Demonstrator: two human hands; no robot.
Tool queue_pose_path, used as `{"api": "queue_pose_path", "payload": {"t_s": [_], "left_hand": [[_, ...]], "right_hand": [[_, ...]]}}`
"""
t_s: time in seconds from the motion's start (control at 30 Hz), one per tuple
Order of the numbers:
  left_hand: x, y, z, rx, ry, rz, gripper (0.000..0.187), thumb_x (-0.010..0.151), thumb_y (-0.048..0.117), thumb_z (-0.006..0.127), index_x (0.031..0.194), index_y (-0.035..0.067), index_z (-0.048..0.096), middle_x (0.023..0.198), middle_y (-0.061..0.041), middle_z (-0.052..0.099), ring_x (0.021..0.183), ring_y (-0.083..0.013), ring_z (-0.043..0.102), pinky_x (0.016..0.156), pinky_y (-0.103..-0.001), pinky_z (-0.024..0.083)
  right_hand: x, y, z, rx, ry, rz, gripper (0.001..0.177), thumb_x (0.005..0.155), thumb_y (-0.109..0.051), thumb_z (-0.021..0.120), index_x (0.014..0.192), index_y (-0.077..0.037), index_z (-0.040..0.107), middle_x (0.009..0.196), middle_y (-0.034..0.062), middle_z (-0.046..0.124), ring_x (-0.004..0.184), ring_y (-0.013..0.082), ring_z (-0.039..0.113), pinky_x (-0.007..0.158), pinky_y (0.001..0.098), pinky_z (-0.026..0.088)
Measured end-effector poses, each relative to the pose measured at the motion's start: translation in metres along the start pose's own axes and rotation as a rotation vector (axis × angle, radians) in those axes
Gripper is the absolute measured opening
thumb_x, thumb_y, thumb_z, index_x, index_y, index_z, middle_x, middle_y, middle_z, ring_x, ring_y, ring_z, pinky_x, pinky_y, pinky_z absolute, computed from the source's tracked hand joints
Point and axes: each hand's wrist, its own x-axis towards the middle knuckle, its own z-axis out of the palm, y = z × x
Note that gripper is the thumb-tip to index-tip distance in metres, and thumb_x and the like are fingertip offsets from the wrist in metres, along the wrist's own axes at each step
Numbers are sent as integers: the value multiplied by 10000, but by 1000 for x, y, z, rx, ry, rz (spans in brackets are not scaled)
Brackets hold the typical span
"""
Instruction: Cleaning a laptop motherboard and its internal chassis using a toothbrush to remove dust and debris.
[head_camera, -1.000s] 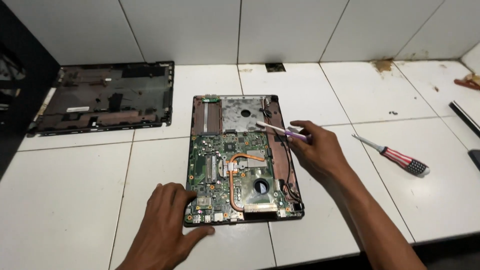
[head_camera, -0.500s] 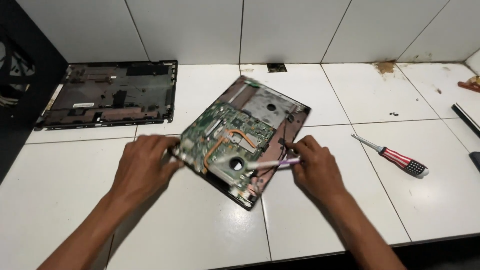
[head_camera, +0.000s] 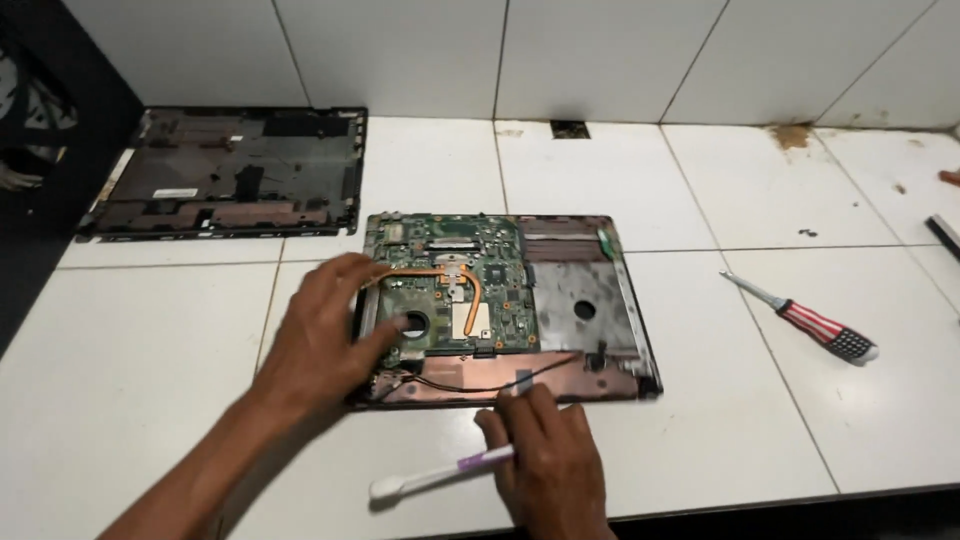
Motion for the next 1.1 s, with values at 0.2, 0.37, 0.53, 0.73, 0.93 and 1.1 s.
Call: {"api": "queue_pose_path", "payload": {"t_s": [0.2,0.37,0.53,0.73,0.93,1.1], "left_hand": [[-38,42,-13,2,-171,355,179,817,330,826,885,166,800,1299,-110,639,1386,-330,478,1233,-646,188],[-34,41,-10,-20,-217,314,150,850,269,777,761,148,788,1169,-67,673,1320,-285,527,1247,-648,188],[-17,31,-2,-16,-171,379,113,835,233,781,789,131,771,1043,-17,663,1176,-225,577,1209,-553,258],[-6,25,20,4,21,339,66,770,148,746,768,117,688,953,-24,650,1056,-231,572,1108,-491,368],[-11,33,18,-41,66,391,40,784,77,689,803,102,664,951,-32,647,1016,-235,578,1205,-565,351],[-16,40,20,4,-72,436,72,841,110,670,874,127,731,980,-35,681,1160,-278,589,1218,-647,291]], "right_hand": [[-10,12,-18,125,-141,-47,264,848,-183,774,1108,-197,816,965,-30,710,716,165,643,619,329,563],[13,49,-29,-51,-143,37,328,825,-219,799,1136,-325,796,1107,-26,687,763,184,660,619,356,596],[29,62,-25,-95,-273,84,166,834,-255,808,994,-288,783,1151,-68,655,702,194,667,634,386,602],[43,53,-16,10,-65,66,88,872,-156,757,952,-122,743,956,5,655,637,206,622,564,367,510],[40,53,-12,-36,-78,82,129,859,-134,753,986,-152,754,1002,-24,666,634,220,615,571,377,513],[32,56,-17,-73,-185,84,436,682,-35,801,1057,-256,787,1140,-60,676,726,222,633,673,375,574]]}}
